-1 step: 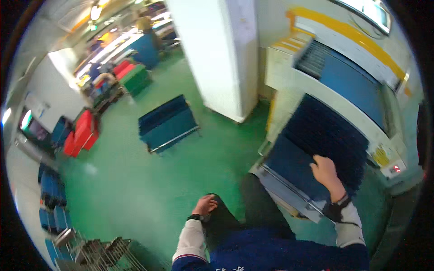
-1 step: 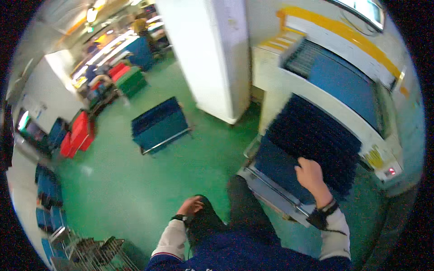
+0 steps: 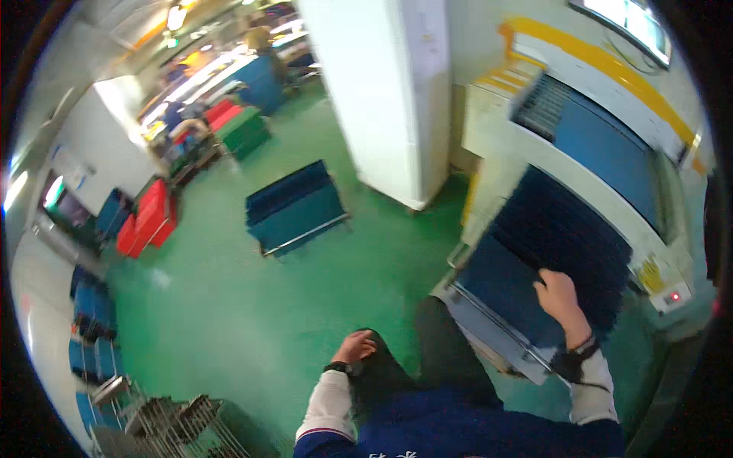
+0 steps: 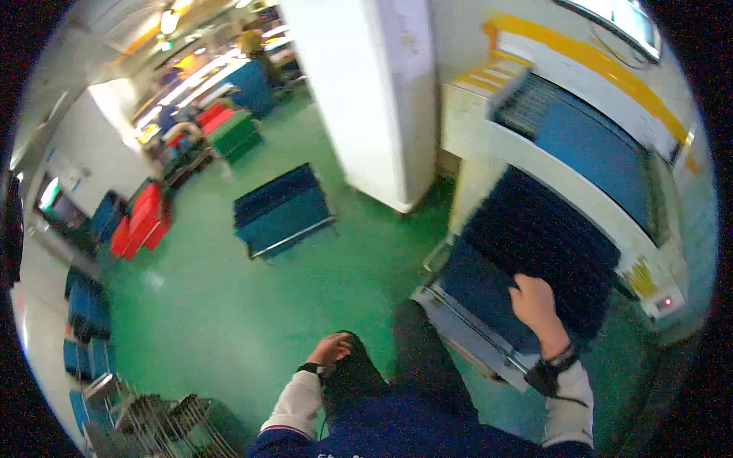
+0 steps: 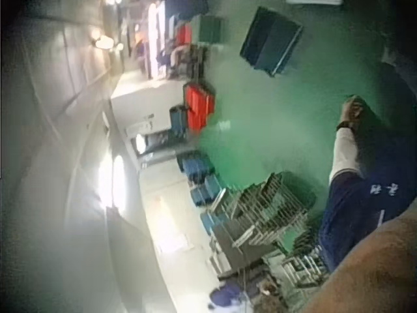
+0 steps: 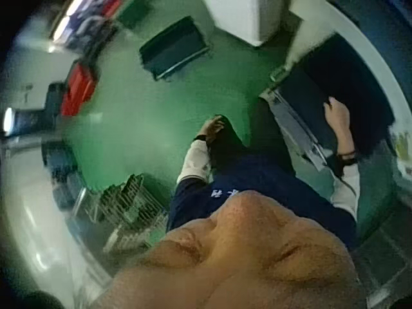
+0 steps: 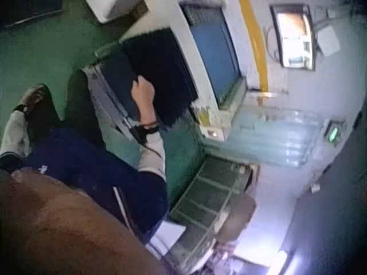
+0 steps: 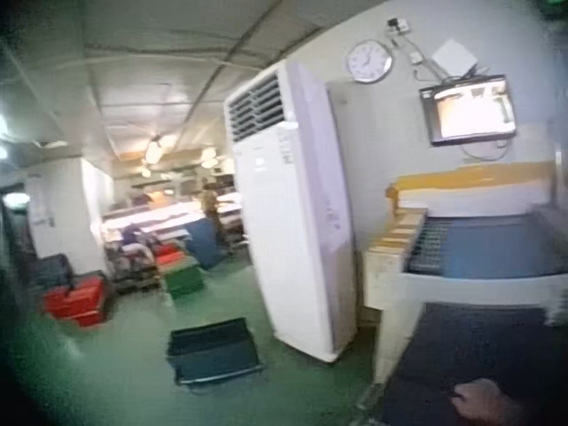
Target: Manually handling and stacking metal sheets within a fabrication facility.
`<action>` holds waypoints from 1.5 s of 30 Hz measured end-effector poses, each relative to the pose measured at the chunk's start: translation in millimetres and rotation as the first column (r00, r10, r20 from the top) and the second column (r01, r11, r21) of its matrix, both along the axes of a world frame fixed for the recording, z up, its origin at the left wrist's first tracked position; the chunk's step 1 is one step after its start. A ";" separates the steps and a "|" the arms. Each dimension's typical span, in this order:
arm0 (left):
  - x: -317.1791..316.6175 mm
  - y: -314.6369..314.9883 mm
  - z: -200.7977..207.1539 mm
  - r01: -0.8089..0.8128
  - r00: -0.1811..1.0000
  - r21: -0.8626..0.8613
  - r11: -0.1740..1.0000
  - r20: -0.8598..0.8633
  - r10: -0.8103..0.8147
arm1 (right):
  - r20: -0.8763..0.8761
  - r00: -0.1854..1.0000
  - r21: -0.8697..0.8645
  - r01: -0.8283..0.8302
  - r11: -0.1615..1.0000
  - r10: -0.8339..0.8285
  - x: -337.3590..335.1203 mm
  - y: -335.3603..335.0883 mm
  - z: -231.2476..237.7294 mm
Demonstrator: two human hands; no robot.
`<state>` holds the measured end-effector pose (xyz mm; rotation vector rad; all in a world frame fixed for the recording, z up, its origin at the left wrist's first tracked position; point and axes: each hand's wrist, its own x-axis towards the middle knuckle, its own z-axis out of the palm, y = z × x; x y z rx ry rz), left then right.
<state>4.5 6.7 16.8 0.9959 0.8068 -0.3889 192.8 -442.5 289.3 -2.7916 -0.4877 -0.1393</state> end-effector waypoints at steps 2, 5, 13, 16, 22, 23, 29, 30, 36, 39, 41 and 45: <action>7.7 -8.7 3.6 0.012 1.000 -0.021 1.000 0.007 -0.012 | 0.021 0.998 0.011 -0.053 0.999 0.052 5.0 -12.9 -12.4; 2.3 -4.5 -15.8 0.035 0.999 0.026 0.999 0.018 -0.036 | -0.074 0.996 -0.048 0.040 0.998 -0.044 6.9 -2.0 -0.1; -7.3 -1.5 -32.1 -0.061 0.998 -0.013 0.998 -0.004 0.061 | -0.015 0.995 -0.055 0.093 0.994 -0.094 4.8 4.7 -12.0; 1.8 -6.2 -23.6 0.011 0.999 -0.003 1.000 -0.032 -0.011 | 0.025 0.991 -0.094 0.135 0.986 -0.133 5.8 -2.4 -19.2; 2.4 -6.9 -20.7 0.000 0.999 0.043 0.999 -0.046 0.002 | -0.053 0.985 -0.092 0.160 0.983 -0.165 6.6 2.0 -13.0; 1.1 -6.3 -23.4 -0.002 0.999 0.045 0.999 -0.046 0.004 | -0.040 0.984 -0.098 0.166 0.981 -0.171 5.3 4.5 -11.2; 1.8 -4.5 -34.1 0.002 1.000 -0.020 1.000 -0.007 -0.002 | 0.041 0.986 -0.107 0.168 0.980 -0.164 -1.4 5.4 -14.7; 2.1 -4.8 -35.4 0.009 1.000 -0.009 1.000 -0.011 -0.009 | 0.036 0.988 -0.104 0.153 0.983 -0.150 -1.8 4.7 -14.9; 3.1 -4.3 -42.3 0.015 1.000 0.000 1.000 -0.018 -0.015 | 0.031 0.988 -0.115 0.152 0.982 -0.150 -5.0 4.3 -12.0; -5.9 1.4 -51.0 -0.012 1.000 -0.013 1.000 -0.017 0.011 | 0.055 0.991 -0.093 0.125 0.988 -0.121 -4.1 8.3 -13.4; 0.3 -2.0 -44.2 -0.005 1.000 -0.048 0.999 -0.005 0.005 | 0.052 0.989 -0.106 0.141 0.984 -0.136 -4.0 5.5 -14.2; 3.5 -7.0 -31.1 0.023 0.999 0.033 0.999 -0.024 -0.022 | 0.040 0.987 -0.114 0.162 0.980 -0.159 -4.8 6.8 -10.8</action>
